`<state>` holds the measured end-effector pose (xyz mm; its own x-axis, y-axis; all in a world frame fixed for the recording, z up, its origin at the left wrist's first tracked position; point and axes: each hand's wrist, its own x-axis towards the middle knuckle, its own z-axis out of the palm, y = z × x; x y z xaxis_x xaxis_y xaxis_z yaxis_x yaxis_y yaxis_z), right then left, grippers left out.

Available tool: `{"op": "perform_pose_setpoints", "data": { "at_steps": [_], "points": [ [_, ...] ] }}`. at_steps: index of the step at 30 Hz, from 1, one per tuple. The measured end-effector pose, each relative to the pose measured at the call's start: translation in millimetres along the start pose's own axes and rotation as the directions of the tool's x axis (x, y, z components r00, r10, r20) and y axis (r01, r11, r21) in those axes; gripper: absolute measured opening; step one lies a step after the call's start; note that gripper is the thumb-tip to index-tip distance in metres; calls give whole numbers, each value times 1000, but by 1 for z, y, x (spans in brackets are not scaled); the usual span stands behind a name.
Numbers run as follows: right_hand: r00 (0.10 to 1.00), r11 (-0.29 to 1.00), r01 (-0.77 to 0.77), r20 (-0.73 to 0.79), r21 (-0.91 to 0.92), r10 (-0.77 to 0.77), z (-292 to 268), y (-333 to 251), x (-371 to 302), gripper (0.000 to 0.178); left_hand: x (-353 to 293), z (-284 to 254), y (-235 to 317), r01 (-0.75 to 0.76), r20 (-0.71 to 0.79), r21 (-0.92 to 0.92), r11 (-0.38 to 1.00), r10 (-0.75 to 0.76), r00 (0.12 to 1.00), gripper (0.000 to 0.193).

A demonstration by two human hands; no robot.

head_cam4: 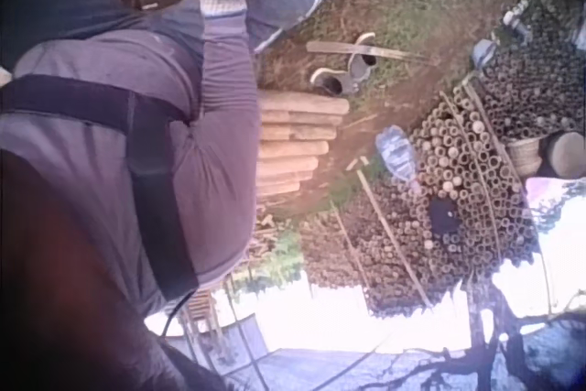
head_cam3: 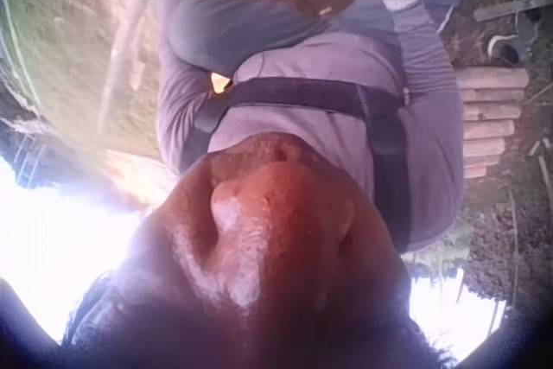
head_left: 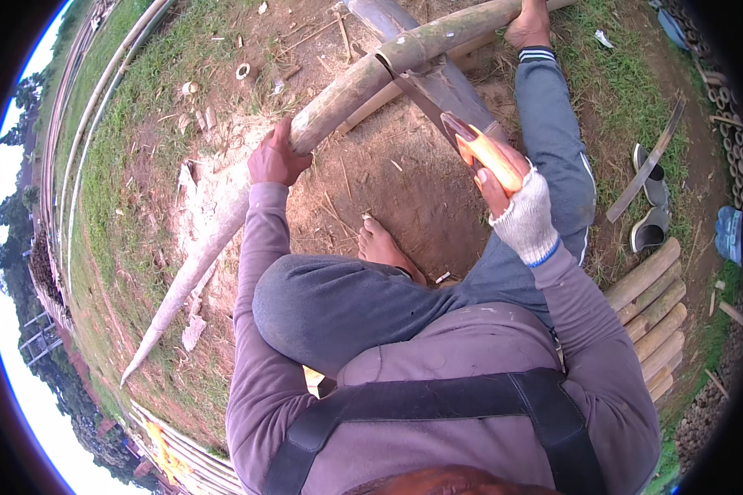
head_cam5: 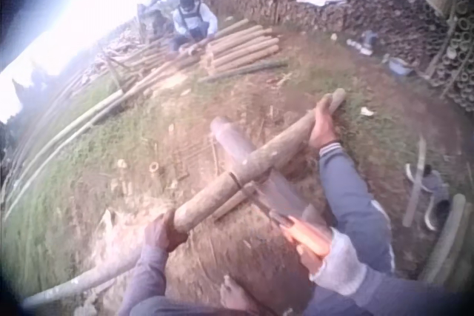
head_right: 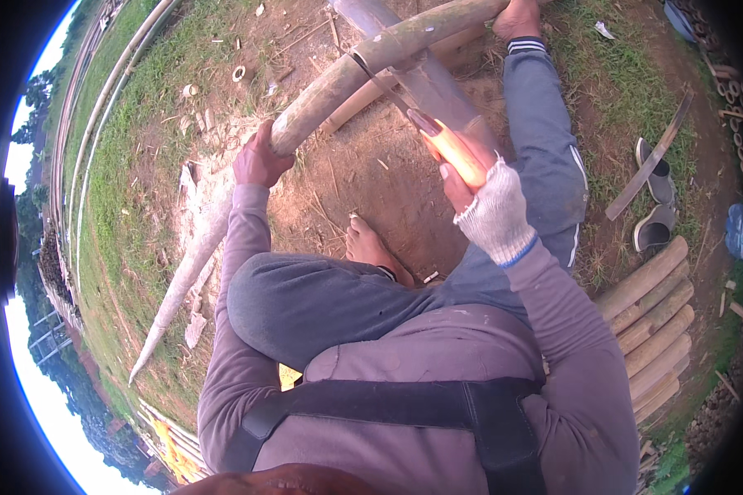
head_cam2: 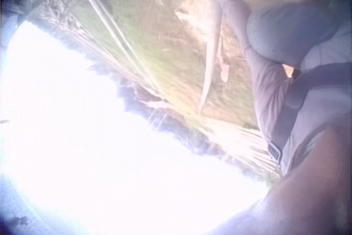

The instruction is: The person uses a hand saw to cut bamboo poles into shorter sections. They position each pole on a support, saw through it, and then move the cut pieces aside to a pile.

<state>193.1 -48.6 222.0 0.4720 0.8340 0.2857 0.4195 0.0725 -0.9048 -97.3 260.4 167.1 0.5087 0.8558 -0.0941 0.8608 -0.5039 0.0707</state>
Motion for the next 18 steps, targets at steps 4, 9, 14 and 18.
{"op": "perform_pose_setpoints", "data": {
  "at_steps": [4,9,14,18],
  "points": [
    [999,999,33,-3,-14,-34,-2,2,-16,42,3,-1,3,25,40,18,1000,-26,999,89],
    [999,980,-6,-47,-199,-3,73,47,96,39,9,-2,9,4,55,23,1000,-5,998,89],
    [996,995,70,-42,-66,-73,28,24,20,41,2,-1,1,20,24,-6,1000,-20,1000,88],
    [999,1000,-13,-30,19,14,15,32,-5,41,-4,0,3,30,13,2,1000,-30,999,87]
  ]
}}
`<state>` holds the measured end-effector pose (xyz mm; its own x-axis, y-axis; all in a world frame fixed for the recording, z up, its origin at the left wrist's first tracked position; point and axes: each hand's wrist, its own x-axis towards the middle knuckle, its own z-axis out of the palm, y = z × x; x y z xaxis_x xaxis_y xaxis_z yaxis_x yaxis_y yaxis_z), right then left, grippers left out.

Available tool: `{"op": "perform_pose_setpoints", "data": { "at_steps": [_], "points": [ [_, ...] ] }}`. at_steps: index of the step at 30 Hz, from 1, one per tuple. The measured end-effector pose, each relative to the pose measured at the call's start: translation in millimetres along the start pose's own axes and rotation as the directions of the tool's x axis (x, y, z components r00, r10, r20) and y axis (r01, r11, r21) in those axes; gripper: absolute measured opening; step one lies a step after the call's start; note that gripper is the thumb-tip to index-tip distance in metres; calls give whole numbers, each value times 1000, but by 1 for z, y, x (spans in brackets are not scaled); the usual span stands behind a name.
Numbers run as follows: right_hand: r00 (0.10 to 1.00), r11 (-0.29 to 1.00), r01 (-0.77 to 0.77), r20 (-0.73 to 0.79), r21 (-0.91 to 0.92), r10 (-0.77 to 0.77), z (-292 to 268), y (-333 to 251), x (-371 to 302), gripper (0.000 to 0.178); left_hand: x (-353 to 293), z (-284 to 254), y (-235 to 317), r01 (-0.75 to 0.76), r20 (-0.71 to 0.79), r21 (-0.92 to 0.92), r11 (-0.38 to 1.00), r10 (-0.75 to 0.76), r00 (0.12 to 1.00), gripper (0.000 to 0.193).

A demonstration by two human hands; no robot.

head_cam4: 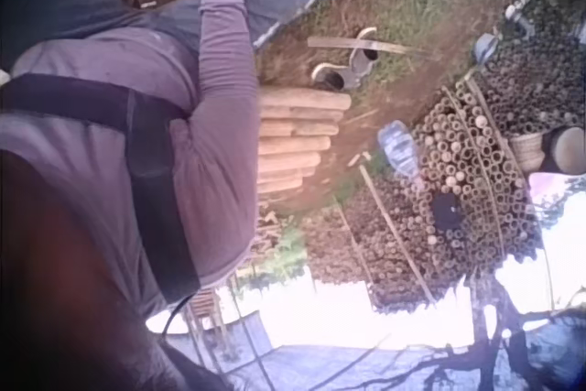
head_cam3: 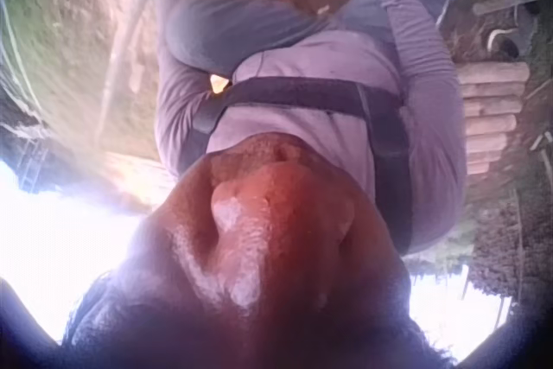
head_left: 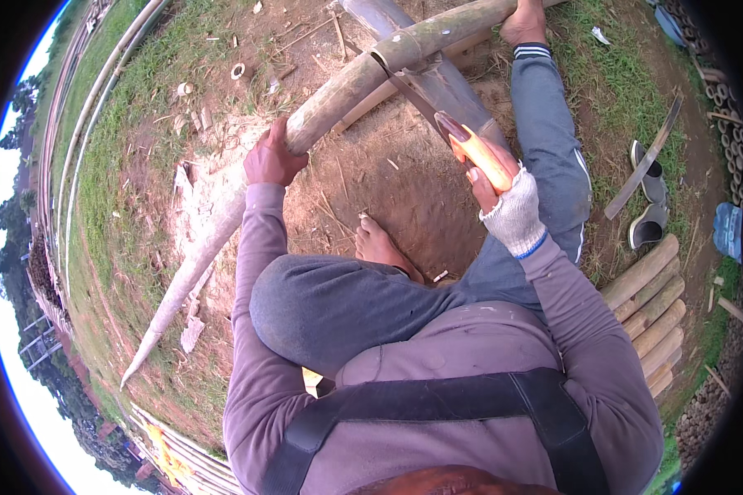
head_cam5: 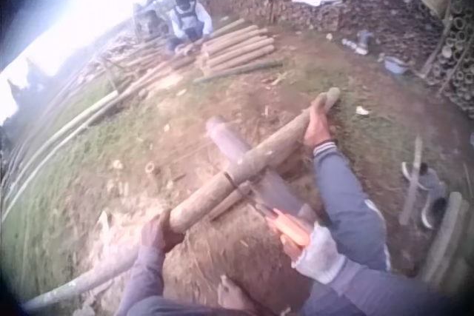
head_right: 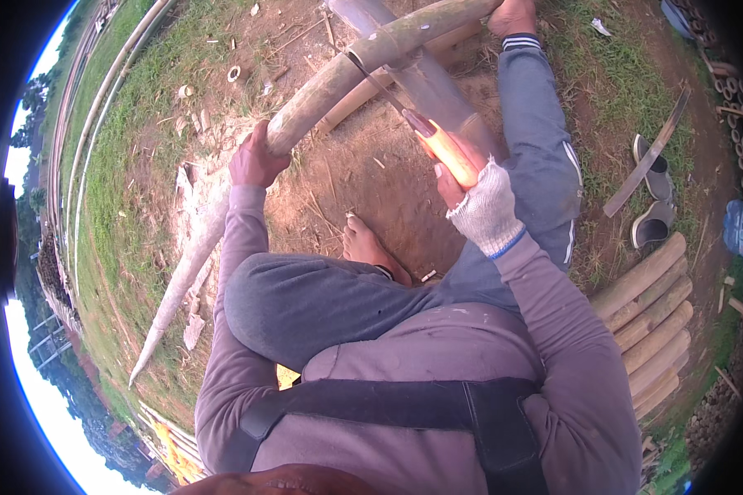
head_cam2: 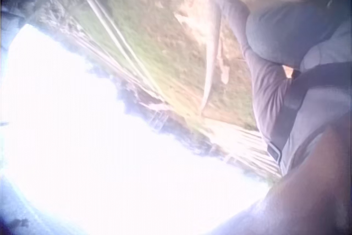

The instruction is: The person uses a hand saw to cut bamboo poles into shorter sections. They position each pole on a support, saw through it, and then move the cut pieces aside to a pile.

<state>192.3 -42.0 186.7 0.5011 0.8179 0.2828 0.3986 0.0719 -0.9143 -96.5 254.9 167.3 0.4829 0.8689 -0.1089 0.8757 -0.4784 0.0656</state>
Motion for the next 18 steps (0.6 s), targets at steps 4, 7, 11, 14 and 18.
{"op": "perform_pose_setpoints", "data": {
  "at_steps": [4,7,11,14,18],
  "points": [
    [999,980,44,3,-196,-44,45,16,78,41,10,1,6,-35,0,-3,999,35,999,88],
    [999,981,42,-18,-188,-47,43,13,75,43,9,0,2,-37,-14,0,999,37,999,88],
    [999,998,31,-30,54,-29,-2,-1,5,41,7,4,-2,1,4,6,1000,-1,1000,87],
    [1000,998,-5,8,-55,5,15,7,25,37,6,5,-1,-9,13,2,1000,9,1000,86],
    [972,934,-188,79,-303,222,51,24,76,42,2,11,6,-44,60,-20,999,45,997,87]
  ]
}}
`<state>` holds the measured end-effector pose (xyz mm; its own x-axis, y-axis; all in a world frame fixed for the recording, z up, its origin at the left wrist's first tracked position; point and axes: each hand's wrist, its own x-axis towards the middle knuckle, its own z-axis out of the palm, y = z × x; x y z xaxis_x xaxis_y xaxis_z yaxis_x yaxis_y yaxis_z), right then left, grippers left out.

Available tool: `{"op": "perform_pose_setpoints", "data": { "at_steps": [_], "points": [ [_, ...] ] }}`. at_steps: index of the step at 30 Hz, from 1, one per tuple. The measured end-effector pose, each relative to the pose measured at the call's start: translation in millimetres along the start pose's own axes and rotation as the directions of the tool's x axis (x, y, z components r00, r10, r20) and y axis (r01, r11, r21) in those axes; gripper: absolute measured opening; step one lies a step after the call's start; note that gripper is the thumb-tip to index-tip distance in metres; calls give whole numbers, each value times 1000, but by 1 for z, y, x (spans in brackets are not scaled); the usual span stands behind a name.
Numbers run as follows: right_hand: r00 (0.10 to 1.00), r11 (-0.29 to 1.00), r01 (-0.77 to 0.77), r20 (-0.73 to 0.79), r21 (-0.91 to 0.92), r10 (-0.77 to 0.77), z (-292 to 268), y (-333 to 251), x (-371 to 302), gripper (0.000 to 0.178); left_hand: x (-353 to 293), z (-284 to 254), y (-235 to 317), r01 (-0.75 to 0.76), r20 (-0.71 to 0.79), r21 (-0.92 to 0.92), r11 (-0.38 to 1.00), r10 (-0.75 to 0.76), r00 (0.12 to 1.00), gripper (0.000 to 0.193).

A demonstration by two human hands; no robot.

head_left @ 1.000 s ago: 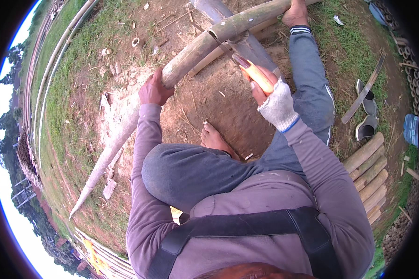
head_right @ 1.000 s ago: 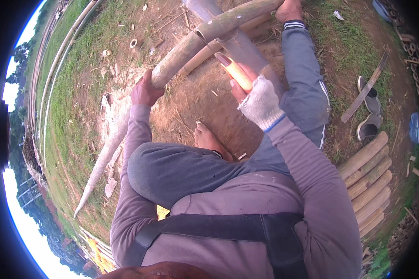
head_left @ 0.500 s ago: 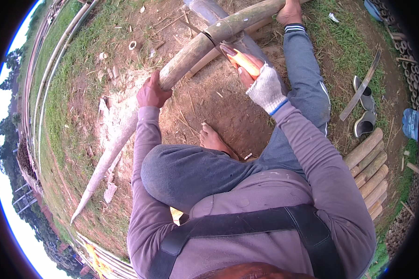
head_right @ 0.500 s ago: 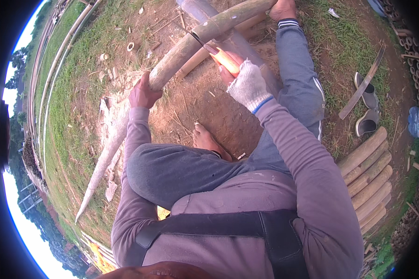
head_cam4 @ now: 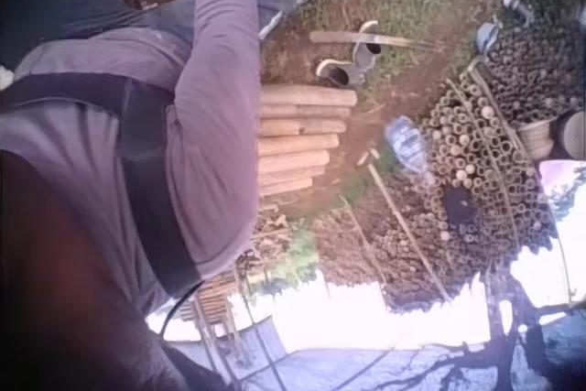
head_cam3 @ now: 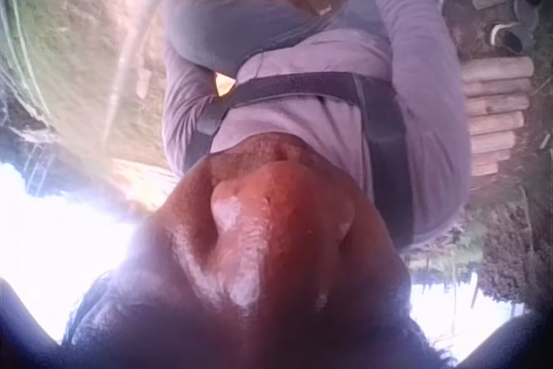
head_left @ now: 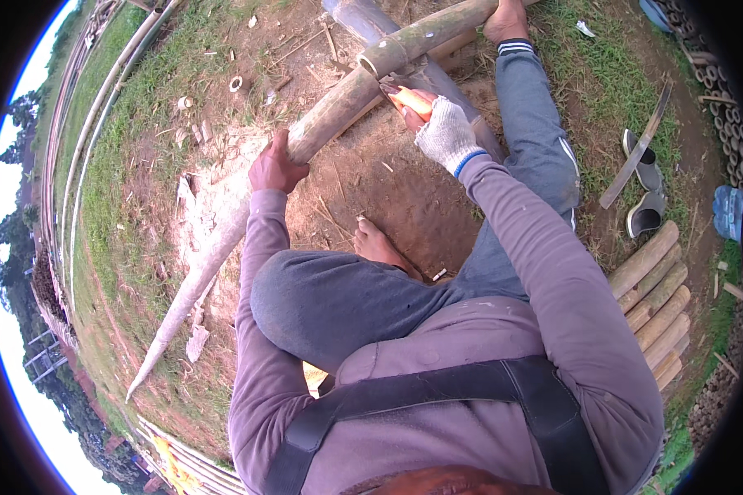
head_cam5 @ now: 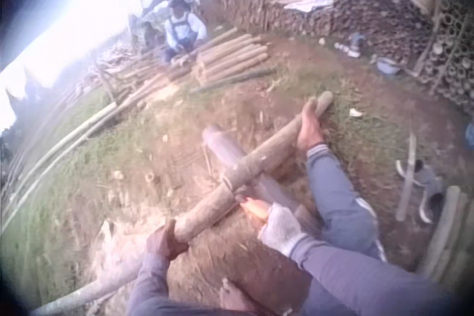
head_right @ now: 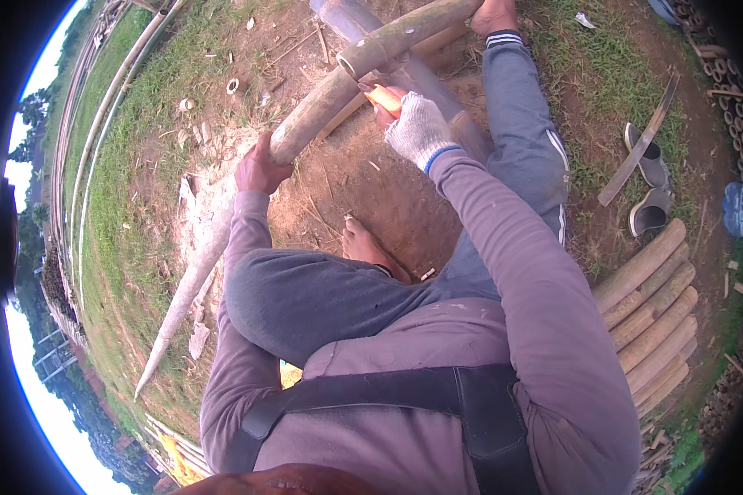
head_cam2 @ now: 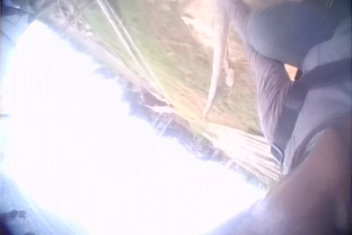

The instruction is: The person uses a hand saw to cut bamboo poles into shorter sections. They position each pole on a support, saw through it, and then move the cut pieces aside to a pile.

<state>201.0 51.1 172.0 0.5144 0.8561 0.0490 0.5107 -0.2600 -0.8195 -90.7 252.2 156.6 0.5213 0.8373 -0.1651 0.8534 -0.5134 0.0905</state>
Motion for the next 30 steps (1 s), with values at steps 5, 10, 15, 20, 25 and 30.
{"op": "perform_pose_setpoints", "data": {
  "at_steps": [5,10,15,20,25,30],
  "points": [
    [995,977,101,-22,190,-99,-6,37,-85,53,-14,10,-1,-31,20,-36,999,32,999,90],
    [990,997,-34,137,-72,44,-13,43,-102,62,-24,49,1,-8,278,-105,994,37,960,88],
    [987,992,-120,-103,43,124,-7,69,-26,60,-61,95,8,-32,266,-61,998,47,963,93],
    [831,875,-230,-381,427,404,6,119,130,78,-74,131,-17,-208,58,-81,975,213,975,108],
    [644,486,-348,-172,802,745,24,123,223,99,-88,107,6,-150,152,-50,987,156,976,114],
    [586,474,-437,-158,765,795,14,103,231,99,-90,106,6,-114,201,-27,993,117,973,116]
  ]
}}
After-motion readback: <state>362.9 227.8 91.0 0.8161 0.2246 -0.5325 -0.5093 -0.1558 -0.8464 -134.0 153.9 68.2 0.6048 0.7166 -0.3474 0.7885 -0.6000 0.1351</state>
